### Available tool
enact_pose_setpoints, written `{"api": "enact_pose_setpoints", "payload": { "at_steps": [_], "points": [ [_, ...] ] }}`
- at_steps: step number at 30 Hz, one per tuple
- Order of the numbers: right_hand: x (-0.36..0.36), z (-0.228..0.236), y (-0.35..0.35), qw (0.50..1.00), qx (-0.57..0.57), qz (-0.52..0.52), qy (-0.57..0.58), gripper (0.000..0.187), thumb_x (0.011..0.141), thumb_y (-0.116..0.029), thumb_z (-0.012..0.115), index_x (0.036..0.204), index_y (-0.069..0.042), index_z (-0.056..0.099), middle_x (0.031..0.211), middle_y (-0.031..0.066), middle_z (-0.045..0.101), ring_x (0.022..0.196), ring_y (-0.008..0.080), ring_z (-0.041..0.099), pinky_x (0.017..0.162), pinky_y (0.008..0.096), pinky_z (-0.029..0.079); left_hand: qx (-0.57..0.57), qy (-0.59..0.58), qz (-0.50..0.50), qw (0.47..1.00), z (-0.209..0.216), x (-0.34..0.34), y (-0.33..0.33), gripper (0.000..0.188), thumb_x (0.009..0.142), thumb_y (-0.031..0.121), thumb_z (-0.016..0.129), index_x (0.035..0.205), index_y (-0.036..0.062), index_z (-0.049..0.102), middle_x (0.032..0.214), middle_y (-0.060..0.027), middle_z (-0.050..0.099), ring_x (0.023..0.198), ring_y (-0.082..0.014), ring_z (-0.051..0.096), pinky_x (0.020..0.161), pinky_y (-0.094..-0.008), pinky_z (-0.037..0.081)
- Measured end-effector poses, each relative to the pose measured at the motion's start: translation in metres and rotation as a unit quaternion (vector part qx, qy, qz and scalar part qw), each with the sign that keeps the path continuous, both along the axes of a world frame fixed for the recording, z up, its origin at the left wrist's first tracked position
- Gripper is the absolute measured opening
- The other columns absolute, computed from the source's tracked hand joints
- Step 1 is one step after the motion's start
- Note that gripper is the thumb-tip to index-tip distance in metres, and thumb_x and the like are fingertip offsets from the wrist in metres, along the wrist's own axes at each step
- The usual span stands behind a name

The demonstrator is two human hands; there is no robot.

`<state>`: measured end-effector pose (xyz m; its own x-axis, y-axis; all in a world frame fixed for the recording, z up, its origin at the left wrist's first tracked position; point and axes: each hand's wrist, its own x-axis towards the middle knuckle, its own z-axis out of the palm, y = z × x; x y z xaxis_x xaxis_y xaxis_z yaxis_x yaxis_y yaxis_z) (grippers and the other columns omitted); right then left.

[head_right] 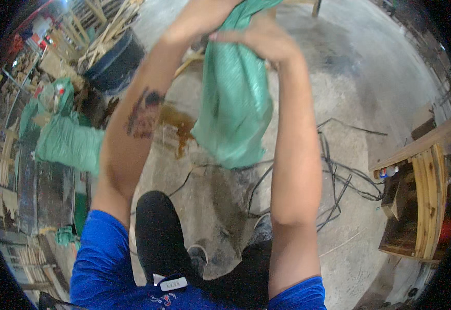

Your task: The person sits on the floor and ties a green sack using a black strap. They gather the top of the sack, wrap the strap around it, and secure it with a knot. The person then lifts the tied sack and places it on the floor.

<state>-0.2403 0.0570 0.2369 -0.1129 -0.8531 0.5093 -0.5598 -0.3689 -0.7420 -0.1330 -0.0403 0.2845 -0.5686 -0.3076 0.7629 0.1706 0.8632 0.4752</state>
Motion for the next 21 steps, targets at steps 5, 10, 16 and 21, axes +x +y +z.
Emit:
{"api": "enact_pose_setpoints", "payload": {
  "at_steps": [5,10,16,21],
  "points": [
    [-0.017,-0.01,-0.029,0.946,0.089,-0.095,-0.298,0.046,0.084,-0.029,0.074,0.117,-0.001,0.06,0.111,0.0096,0.065,0.101,0.022,0.061,0.086,0.0365,0.05,-0.216,-0.031,0.165,0.962,0.011,0.002,0.028,0.026,0.075,0.008,0.057,0.096,-0.0032,0.067,0.105,-0.0232,0.06,0.106,-0.0414,0.052,0.094,-0.0502,0.041],
    [-0.028,-0.048,-0.043,0.988,-0.108,-0.074,-0.087,0.044,0.086,-0.015,0.069,0.127,-0.002,0.058,0.115,0.0108,0.065,0.099,0.0196,0.061,0.085,0.0342,0.05,-0.198,-0.009,0.214,0.957,-0.02,0.015,0.044,0.036,0.073,0.008,0.058,0.107,-0.0041,0.063,0.117,-0.0236,0.054,0.113,-0.0383,0.047,0.1,-0.0478,0.036],
    [-0.044,-0.044,-0.038,0.953,-0.222,-0.164,-0.125,0.026,0.094,-0.018,0.062,0.118,-0.007,0.06,0.084,0.0029,0.062,0.067,0.0139,0.058,0.062,0.0327,0.051,-0.137,0.148,0.261,0.944,-0.128,0.05,0.026,0.022,0.088,0.024,0.061,0.093,0.0024,0.063,0.078,-0.0181,0.061,0.075,-0.0379,0.058,0.076,-0.042,0.046],
    [-0.055,-0.021,-0.034,0.859,-0.351,-0.038,-0.37,0.024,0.093,-0.031,0.067,0.101,-0.01,0.059,0.069,-0.0024,0.052,0.052,0.0108,0.047,0.051,0.0313,0.046,0.152,-0.283,0.249,0.914,-0.314,0.11,0.016,0.026,0.092,0.025,0.055,0.09,-0.0003,0.062,0.086,-0.0239,0.063,0.084,-0.0434,0.062,0.073,-0.0532,0.048]
  ]
}}
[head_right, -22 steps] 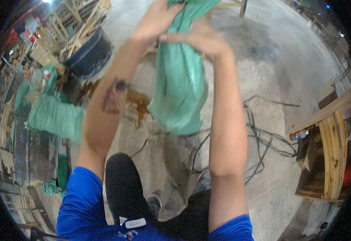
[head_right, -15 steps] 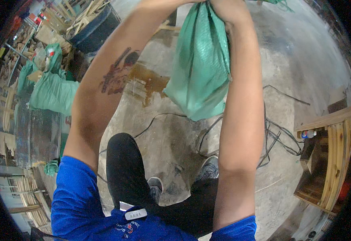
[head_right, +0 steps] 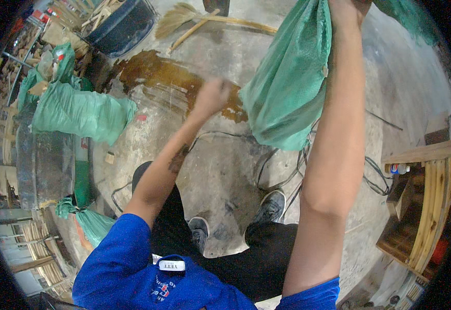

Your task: The person sits on the floor and ties a green sack using a black strap. They gather the top of the sack, wrap the strap around it, and secure it with a knot. The person then lifts the tied sack and places it on the floor.

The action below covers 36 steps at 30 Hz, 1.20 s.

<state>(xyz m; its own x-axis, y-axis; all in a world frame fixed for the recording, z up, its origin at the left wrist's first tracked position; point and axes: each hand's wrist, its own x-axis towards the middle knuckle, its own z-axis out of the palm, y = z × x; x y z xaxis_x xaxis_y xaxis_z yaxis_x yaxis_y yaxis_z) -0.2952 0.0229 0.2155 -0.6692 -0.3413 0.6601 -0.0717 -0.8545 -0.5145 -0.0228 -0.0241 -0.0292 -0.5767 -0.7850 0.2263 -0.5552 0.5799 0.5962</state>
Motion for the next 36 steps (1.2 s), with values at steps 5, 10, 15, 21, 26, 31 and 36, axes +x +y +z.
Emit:
{"api": "enact_pose_setpoints", "payload": {
  "at_steps": [5,10,15,21,26,31,36],
  "points": [
    [0.011,0.015,0.001,0.995,0.028,-0.085,0.03,0.034,0.088,-0.04,0.071,0.098,-0.01,0.058,0.068,-0.0025,0.051,0.054,0.0112,0.049,0.051,0.0311,0.046,0.05,-0.19,-0.072,0.978,-0.162,0.041,0.045,0.038,0.084,0.026,0.063,0.118,0.0083,0.058,0.111,-0.0177,0.06,0.102,-0.0389,0.062,0.085,-0.0505,0.051],
    [0.025,0.008,0.003,0.985,0.101,-0.137,0.002,0.04,0.088,-0.049,0.068,0.094,-0.011,0.057,0.072,-0.0008,0.05,0.063,0.011,0.051,0.061,0.0288,0.048,0.006,-0.273,-0.059,0.96,-0.2,0.051,0.072,0.031,0.083,0.022,0.065,0.112,0.0103,0.061,0.114,-0.0126,0.063,0.104,-0.0321,0.06,0.087,-0.0477,0.049],
    [0.033,-0.014,-0.006,0.969,0.156,-0.192,0.02,0.041,0.091,-0.048,0.063,0.101,-0.009,0.056,0.08,0.0015,0.052,0.074,0.0132,0.052,0.071,0.03,0.046,-0.066,-0.395,-0.202,0.894,-0.181,0.056,0.081,0.02,0.086,0.024,0.061,0.098,0.0104,0.07,0.105,-0.0094,0.07,0.104,-0.0298,0.06,0.089,-0.0469,0.046],
    [0.021,-0.04,-0.022,0.943,0.207,-0.262,-0.001,0.044,0.095,-0.046,0.057,0.11,-0.005,0.056,0.093,0.0056,0.055,0.086,0.0176,0.053,0.081,0.0335,0.045,0.096,-0.483,-0.475,0.73,-0.109,0.064,0.112,0.026,0.092,0.027,0.054,0.105,0.0133,0.072,0.103,-0.01,0.071,0.097,-0.0297,0.065,0.088,-0.0457,0.048],
    [0.012,-0.058,-0.022,0.894,0.218,-0.392,0.012,0.047,0.098,-0.045,0.052,0.119,-0.002,0.056,0.104,0.009,0.058,0.097,0.0213,0.054,0.089,0.0364,0.043,0.213,-0.318,-0.37,0.847,-0.018,0.115,0.049,0.028,0.098,0.028,0.05,0.109,0.0123,0.07,0.104,-0.0144,0.07,0.097,-0.0343,0.065,0.085,-0.043,0.05],
    [-0.01,-0.057,0.005,0.936,0.271,-0.218,-0.062,0.041,0.099,-0.039,0.05,0.115,-0.003,0.058,0.108,0.0094,0.059,0.099,0.0197,0.052,0.088,0.0344,0.042,0.11,-0.135,-0.071,0.982,0.028,0.214,-0.009,0.031,0.098,0.027,0.052,0.098,0.0014,0.069,0.099,-0.0135,0.071,0.094,-0.0259,0.067,0.089,-0.0341,0.049],
    [-0.022,-0.063,0.012,0.931,0.262,-0.253,-0.027,0.035,0.099,-0.036,0.052,0.112,-0.004,0.061,0.103,0.0076,0.061,0.092,0.0176,0.053,0.083,0.0333,0.043,0.139,-0.271,0.084,0.949,0.019,0.25,-0.007,0.034,0.095,0.03,0.055,0.099,-0.0015,0.067,0.089,-0.022,0.067,0.085,-0.0339,0.066,0.079,-0.0395,0.048]
  ]
}}
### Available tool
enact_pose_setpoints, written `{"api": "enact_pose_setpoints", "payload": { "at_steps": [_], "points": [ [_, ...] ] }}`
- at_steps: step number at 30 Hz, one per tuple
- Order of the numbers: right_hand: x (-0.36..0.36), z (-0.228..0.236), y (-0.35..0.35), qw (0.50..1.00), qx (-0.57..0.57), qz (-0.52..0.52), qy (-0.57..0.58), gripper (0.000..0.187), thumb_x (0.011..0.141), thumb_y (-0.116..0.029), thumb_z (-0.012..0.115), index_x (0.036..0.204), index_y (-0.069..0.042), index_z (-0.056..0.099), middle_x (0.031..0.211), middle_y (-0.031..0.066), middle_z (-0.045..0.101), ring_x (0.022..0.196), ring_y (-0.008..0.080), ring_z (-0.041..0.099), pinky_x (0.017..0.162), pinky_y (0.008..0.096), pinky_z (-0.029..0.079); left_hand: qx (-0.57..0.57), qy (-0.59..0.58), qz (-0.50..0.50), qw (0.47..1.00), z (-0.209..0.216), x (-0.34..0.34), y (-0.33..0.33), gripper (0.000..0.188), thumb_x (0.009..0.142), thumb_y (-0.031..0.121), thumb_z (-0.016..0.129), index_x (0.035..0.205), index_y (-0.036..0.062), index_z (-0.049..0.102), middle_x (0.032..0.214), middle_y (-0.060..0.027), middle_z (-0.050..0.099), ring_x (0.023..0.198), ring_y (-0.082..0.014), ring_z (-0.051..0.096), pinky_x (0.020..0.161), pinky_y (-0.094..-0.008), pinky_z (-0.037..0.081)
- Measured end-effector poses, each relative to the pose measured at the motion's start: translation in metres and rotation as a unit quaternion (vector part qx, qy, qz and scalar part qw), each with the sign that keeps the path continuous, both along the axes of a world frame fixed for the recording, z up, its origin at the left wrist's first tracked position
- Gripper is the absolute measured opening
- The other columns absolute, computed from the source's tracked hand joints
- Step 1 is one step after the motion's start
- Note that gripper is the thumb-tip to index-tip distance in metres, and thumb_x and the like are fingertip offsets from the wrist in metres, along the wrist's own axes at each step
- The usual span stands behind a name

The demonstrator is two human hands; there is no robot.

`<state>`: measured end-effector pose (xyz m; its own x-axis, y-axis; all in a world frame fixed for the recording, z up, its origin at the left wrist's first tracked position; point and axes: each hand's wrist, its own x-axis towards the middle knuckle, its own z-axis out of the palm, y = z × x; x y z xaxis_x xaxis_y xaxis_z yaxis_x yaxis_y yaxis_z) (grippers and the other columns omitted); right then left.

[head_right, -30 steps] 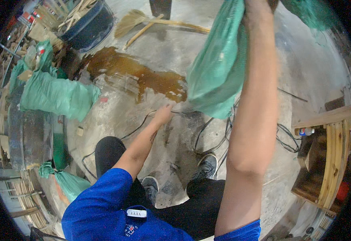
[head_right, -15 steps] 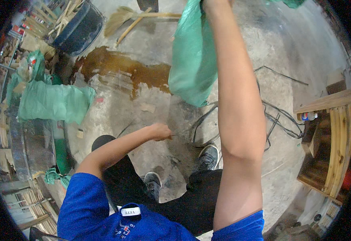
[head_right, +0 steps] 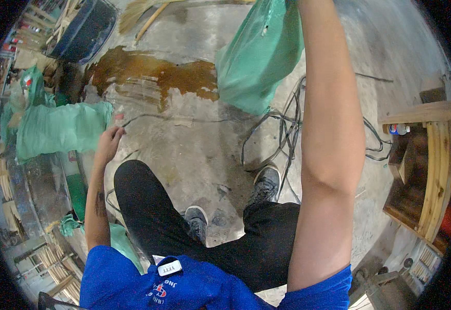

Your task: The person sits on the floor and ties a green sack using a black strap. They gather the top of the sack, wrap the strap around it, and secure it with a knot. The person then lifts the tied sack and places it on the floor.

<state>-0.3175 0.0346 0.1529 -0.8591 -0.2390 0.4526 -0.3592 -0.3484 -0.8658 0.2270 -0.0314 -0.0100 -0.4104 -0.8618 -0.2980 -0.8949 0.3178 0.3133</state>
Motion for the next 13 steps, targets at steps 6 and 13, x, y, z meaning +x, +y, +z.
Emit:
{"api": "enact_pose_setpoints", "payload": {
  "at_steps": [6,13],
  "points": [
    [-0.018,0.006,0.01,0.997,0.014,-0.04,-0.067,0.032,0.099,-0.035,0.051,0.106,-0.006,0.062,0.094,0.0058,0.061,0.082,0.017,0.053,0.075,0.0339,0.044,-0.046,-0.076,0.044,0.995,-0.015,0.064,0.01,0.033,0.093,0.031,0.057,0.102,0.0018,0.068,0.091,-0.0248,0.066,0.09,-0.0392,0.065,0.078,-0.044,0.048],
    [-0.061,0.041,0.054,0.988,-0.049,-0.142,-0.028,0.029,0.099,-0.036,0.052,0.092,-0.008,0.056,0.076,0.002,0.054,0.064,0.0156,0.05,0.06,0.0332,0.043,0.009,-0.202,0.173,0.964,-0.048,0.129,0.06,0.033,0.092,0.035,0.056,0.1,0.006,0.07,0.097,-0.0257,0.067,0.093,-0.0422,0.064,0.081,-0.0458,0.049]
  ]
}}
